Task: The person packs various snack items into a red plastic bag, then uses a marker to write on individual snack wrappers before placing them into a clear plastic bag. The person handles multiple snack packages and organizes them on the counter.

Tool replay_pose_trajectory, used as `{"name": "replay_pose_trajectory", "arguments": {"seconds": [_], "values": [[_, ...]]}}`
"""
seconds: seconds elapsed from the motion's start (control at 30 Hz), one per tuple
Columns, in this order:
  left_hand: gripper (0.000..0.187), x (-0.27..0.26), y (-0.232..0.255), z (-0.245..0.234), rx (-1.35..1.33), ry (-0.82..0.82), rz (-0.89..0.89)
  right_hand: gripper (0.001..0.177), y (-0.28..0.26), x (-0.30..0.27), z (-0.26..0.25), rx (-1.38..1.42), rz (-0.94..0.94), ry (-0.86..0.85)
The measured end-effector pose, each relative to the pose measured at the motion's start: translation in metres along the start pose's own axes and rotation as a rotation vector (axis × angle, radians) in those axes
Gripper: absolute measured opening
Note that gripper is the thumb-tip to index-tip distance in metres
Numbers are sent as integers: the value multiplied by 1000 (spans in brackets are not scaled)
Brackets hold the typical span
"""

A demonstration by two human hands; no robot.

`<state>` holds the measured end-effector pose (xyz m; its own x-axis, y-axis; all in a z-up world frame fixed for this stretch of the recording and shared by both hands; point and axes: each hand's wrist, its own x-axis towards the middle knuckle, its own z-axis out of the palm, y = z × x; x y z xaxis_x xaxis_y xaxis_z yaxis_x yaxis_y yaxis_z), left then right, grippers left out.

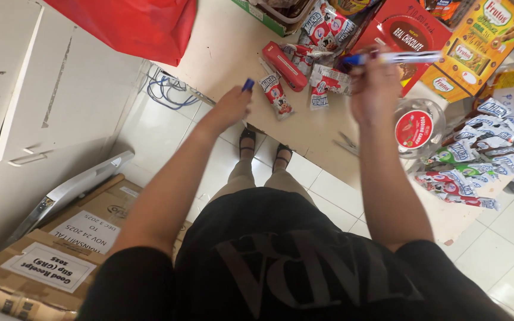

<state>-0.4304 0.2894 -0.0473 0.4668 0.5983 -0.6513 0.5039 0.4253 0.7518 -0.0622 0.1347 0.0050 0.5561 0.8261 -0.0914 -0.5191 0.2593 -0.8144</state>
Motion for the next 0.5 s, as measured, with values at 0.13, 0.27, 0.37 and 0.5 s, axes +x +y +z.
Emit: {"name": "replay_pose_trajectory", "arguments": {"seconds": [0.13, 0.27, 0.37, 0.5], "values": [[54, 68, -11, 41, 85, 342, 70, 18, 74, -23, 36, -14, 108, -38], [51, 89, -22, 81, -51, 486, 226, 21, 98, -38, 63, -32, 94, -91], [43, 78, -19, 90, -187, 454, 287, 21, 99, -42, 66, -18, 70, -82], [41, 37, 5, 84, -694, 192, 147, 21, 104, -51, 68, -25, 17, -49]]}}
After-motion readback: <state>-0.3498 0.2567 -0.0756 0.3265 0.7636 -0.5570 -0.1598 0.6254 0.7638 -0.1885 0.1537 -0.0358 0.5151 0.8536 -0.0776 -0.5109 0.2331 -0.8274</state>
